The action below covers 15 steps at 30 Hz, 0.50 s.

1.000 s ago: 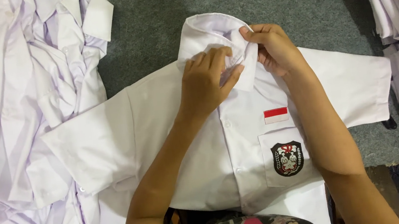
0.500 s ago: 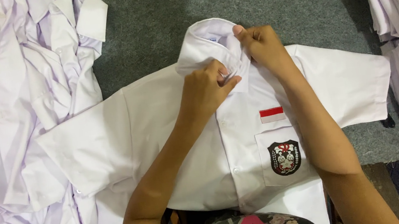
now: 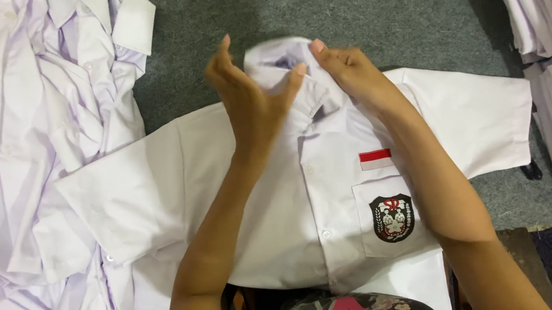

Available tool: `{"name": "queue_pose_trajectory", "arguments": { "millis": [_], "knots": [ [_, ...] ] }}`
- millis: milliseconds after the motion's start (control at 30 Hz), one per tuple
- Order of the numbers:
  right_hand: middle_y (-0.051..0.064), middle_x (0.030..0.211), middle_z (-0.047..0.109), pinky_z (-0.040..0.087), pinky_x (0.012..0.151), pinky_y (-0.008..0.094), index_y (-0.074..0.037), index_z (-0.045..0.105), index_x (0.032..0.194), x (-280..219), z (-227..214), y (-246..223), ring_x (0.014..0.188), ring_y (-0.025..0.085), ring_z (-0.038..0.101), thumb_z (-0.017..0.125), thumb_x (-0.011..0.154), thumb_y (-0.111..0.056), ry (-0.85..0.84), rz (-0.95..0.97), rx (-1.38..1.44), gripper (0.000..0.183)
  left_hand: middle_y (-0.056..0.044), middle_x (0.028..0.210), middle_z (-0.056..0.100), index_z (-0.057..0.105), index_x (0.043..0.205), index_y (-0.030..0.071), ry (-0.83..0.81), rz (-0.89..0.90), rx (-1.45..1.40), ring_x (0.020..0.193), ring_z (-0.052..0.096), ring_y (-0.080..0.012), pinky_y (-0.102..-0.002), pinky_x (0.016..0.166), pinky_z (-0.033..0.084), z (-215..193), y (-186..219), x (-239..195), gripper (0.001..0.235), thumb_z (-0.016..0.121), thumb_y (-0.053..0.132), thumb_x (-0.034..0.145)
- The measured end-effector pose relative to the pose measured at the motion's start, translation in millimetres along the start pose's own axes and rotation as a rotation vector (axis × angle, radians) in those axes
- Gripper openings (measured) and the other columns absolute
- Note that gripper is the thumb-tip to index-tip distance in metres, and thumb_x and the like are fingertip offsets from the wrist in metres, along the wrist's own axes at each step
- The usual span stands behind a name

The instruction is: Folding a white collared shirt on a work surface

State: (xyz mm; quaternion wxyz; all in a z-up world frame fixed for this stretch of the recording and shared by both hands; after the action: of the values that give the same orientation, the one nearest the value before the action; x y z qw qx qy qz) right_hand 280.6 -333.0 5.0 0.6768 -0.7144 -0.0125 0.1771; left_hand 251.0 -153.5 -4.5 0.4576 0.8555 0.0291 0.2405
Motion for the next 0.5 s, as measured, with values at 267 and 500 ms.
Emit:
{"name": "queue_pose_trajectory", "arguments": {
  "millis": [267,500],
  "knots": [
    [-0.009,0.047,0.044,0.027,0.045,0.024,-0.02,0.052,0.052,-3,-5,-8,0.041,0.006,0.04,0.067,0.097,-0.04,0.021,0.167,0.078,0.051,0.003,0.068,0.04,0.053,0.116,0.016,-0.307,-0.414,-0.664,0.061,0.038,-0.0093,-0.028,0.057,0.03,6,-52,19,0.04,0.046,0.016,0.076],
    [-0.007,0.05,0.047,0.025,0.042,0.025,-0.02,0.05,0.054,-4,-10,-10,0.042,0.005,0.04,0.069,0.097,-0.039,-0.045,0.136,0.028,0.05,0.001,0.1,0.055,0.063,0.108,0.019,-0.582,-0.578,-0.726,0.075,0.041,-0.0119,-0.028,0.063,0.029,9,-47,20,0.049,0.042,0.02,0.064]
  ]
}}
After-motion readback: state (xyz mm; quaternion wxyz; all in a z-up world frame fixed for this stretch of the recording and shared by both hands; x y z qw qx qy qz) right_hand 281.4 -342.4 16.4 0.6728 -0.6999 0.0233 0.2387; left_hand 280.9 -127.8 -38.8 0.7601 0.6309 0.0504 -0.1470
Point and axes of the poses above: each hand's wrist, its own x-axis towards the middle knuckle, its own z-axis out of the palm, y = z × x, the point moved 3 cm from there along x, towards the middle knuckle
